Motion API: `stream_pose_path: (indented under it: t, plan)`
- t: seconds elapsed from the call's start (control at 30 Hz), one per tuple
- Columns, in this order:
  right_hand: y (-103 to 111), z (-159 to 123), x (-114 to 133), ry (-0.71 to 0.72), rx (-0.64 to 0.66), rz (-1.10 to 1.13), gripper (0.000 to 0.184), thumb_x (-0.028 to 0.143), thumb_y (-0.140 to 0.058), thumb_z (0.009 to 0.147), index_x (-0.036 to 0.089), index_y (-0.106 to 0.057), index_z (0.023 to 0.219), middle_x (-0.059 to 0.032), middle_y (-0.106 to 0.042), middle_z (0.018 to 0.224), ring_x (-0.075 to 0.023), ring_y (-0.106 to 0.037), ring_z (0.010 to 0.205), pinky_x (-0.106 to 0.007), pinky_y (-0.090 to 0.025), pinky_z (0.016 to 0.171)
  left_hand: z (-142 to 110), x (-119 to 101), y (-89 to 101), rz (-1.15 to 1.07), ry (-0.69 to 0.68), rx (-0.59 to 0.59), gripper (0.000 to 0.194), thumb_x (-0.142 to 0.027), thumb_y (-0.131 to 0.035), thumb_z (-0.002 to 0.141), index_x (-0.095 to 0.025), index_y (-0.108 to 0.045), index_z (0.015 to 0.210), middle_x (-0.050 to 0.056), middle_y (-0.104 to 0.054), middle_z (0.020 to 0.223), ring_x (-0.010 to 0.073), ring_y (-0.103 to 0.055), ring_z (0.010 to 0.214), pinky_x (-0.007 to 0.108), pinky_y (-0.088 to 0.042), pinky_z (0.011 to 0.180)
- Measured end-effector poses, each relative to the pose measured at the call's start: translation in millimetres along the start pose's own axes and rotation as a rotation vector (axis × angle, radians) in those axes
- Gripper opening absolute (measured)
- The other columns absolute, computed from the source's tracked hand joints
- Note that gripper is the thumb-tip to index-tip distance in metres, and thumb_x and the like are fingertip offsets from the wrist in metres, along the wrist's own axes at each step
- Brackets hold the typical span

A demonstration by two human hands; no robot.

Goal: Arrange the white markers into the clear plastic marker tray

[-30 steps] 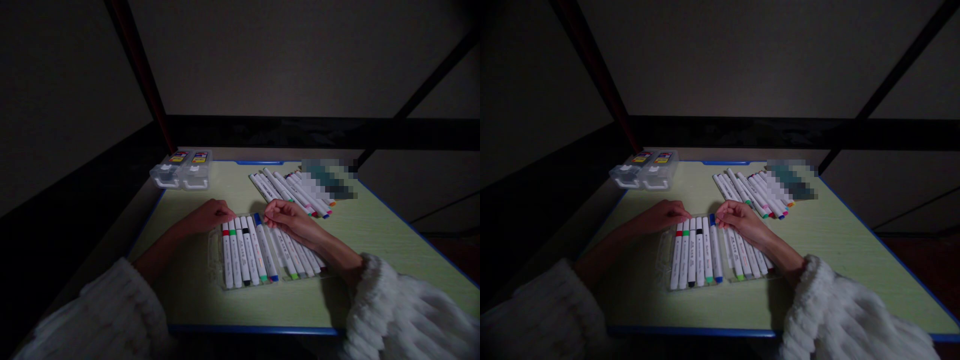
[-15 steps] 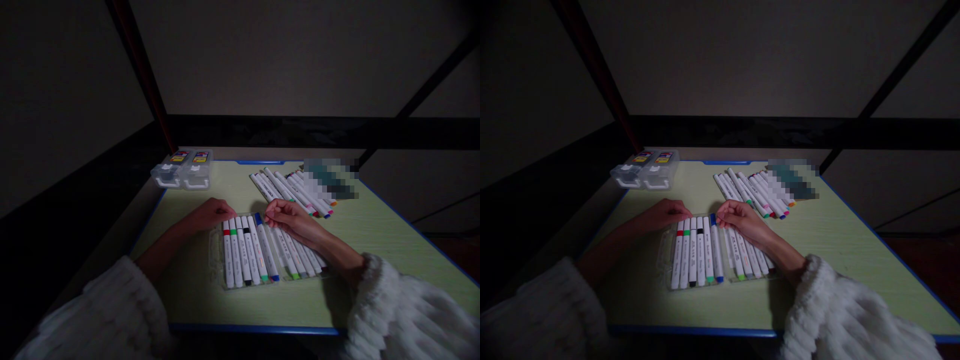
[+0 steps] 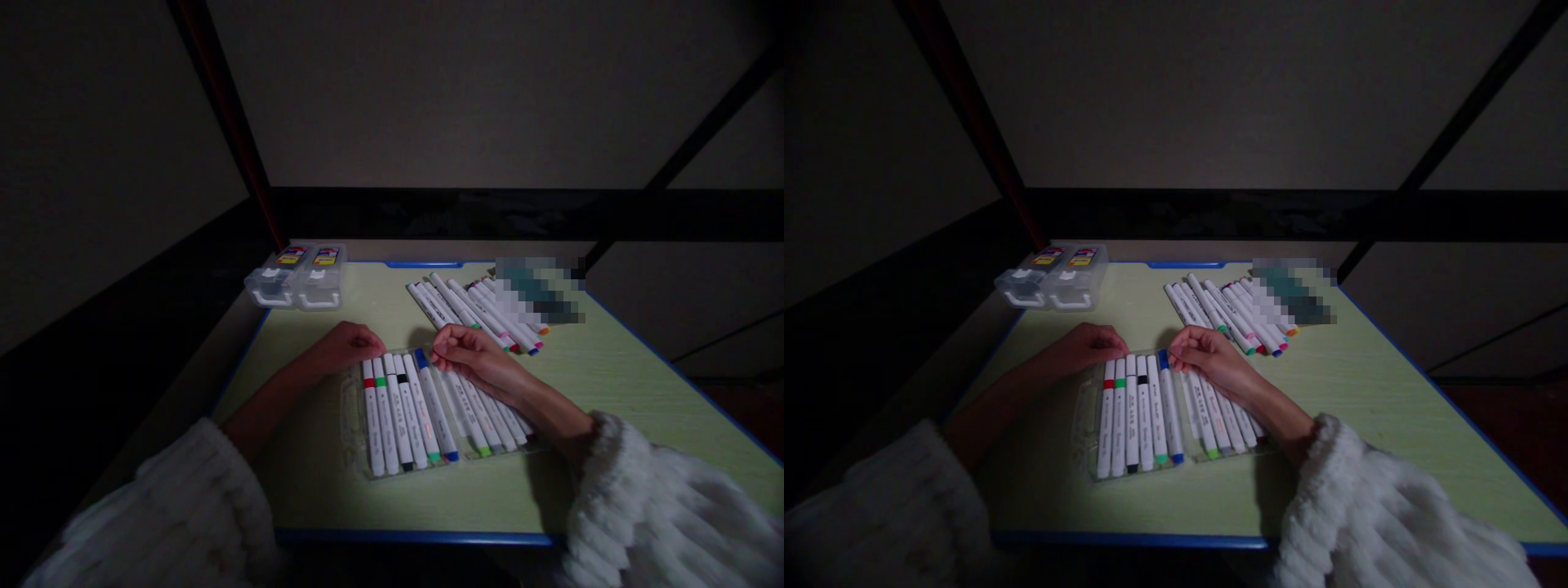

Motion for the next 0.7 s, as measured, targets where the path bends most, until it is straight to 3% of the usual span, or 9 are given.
stream_pose_path:
  t: [0.37,0.7]
  plan:
    - [0.3,-0.4,0.5,0.000,0.004,0.001,0.014,0.024,-0.068,0.069,0.015,-0.058,0.071,0.0009,-0.060,0.065,-0.0055,-0.052,0.056,-0.019,-0.038,0.053,-0.3,-5.0,-1.1,-0.184,0.061,-0.037,0.010,-0.018,-0.061,0.060,-0.010,-0.063,0.064,0.000,-0.064,0.061,0.0104,-0.057,0.058,0.022,-0.042,0.060]
    - [0.4,-0.5,0.6,-0.003,-0.001,-0.003,0.015,0.025,-0.068,0.069,0.015,-0.058,0.071,0.0009,-0.061,0.065,-0.0053,-0.052,0.056,-0.018,-0.039,0.053,-2.9,-7.3,-5.1,-0.390,0.056,-0.024,0.015,-0.020,-0.067,0.057,-0.010,-0.060,0.065,0.003,-0.067,0.066,0.0124,-0.061,0.062,0.026,-0.046,0.065]
Point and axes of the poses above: each hand's wrist, its own z-axis towards the middle knuckle, its own y-axis out of the back of the hand, x = y × z, the point moved 2 cm from there along z, towards the middle knuckle
